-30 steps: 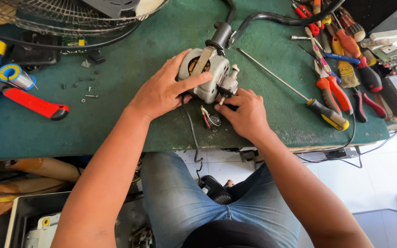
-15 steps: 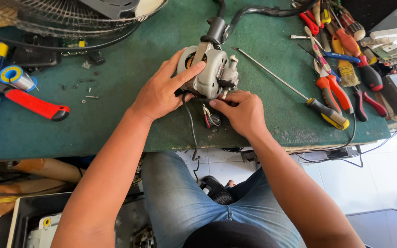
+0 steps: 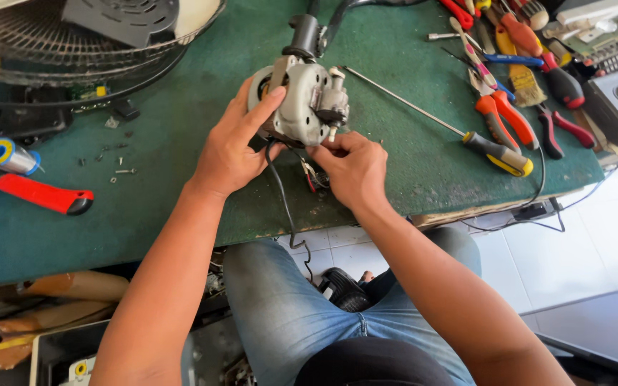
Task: The person uses a screwdriver to remove screws from a small electrical motor attached to a metal stand. They then detach the motor from the stand and continue to unscrew components from the motor housing while holding it on the workbench.
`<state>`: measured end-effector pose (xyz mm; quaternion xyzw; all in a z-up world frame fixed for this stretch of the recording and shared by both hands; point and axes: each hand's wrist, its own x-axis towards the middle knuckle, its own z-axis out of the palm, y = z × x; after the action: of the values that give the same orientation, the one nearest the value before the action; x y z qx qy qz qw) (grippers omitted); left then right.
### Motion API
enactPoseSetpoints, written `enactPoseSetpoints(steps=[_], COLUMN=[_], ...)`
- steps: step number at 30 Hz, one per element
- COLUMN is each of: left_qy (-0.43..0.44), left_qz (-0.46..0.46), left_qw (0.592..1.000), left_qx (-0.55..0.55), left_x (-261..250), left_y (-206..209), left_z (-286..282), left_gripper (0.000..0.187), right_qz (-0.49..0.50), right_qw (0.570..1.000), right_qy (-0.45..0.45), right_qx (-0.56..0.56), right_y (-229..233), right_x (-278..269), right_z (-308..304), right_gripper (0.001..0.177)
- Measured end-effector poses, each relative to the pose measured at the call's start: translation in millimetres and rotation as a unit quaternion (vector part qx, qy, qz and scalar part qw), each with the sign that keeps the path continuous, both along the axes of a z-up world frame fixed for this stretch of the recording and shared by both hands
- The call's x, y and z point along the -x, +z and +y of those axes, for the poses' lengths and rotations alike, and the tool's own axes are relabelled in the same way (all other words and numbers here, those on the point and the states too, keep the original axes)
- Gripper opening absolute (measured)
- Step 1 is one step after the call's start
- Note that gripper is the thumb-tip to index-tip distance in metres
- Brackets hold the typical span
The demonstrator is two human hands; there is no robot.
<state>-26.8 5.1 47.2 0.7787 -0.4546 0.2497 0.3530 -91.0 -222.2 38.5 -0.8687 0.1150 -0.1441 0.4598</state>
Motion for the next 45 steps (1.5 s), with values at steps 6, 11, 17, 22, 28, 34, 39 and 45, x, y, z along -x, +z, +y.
enactPoseSetpoints(steps=[6, 11, 17, 22, 28, 34, 39, 45], left_qy=[0.02, 0.035, 0.062, 0.058, 0.237, 0.31, 0.334, 0.297], left_qz=[-0.035, -0.107, -0.142, 0.009, 0.113, 0.149, 0.144, 0.101], left_qw=[0.998, 0.993, 0.988, 0.998, 0.964, 0.932, 0.921, 0.927], left_qx=[0.039, 0.044, 0.025, -0.023, 0.032, -0.11, -0.142, 0.207], left_x=[-1.4, -5.2, -13.0, 4.2, 20.7, 18.0, 4.9, 93.0], left_y=[-3.8, -2.9, -20.7, -2.7, -14.2, -34.4, -52.3, 18.0], left_z=[-11.4, -19.7, -32.5, -21.5, 16.3, -13.7, -24.6, -42.5], left_gripper=[0.071, 0.059, 0.055, 0.117, 0.067, 0.028, 0.017, 0.008], right_qz=[-0.019, -0.038, -0.112, -0.113, -0.153, -0.174, -0.192, -0.245], right_qw=[0.999, 0.997, 0.982, 0.992, 0.987, 0.985, 0.98, 0.964], right_qy=[-0.038, -0.014, -0.025, -0.023, -0.03, -0.003, 0.005, 0.022], right_qx=[-0.015, 0.061, 0.153, 0.048, -0.045, -0.015, -0.046, -0.097], right_y=[-6.5, -7.7, -29.1, -23.4, -12.8, -17.5, -18.4, -19.6], right_x=[6.0, 23.4, 28.1, 35.0, 51.8, 50.1, 49.2, 52.8], right_z=[-3.7, -38.6, -100.5, -107.8, -103.2, -103.1, -104.4, -105.7], right_gripper=[0.015, 0.013, 0.01, 0.008, 0.009, 0.007, 0.008, 0.01])
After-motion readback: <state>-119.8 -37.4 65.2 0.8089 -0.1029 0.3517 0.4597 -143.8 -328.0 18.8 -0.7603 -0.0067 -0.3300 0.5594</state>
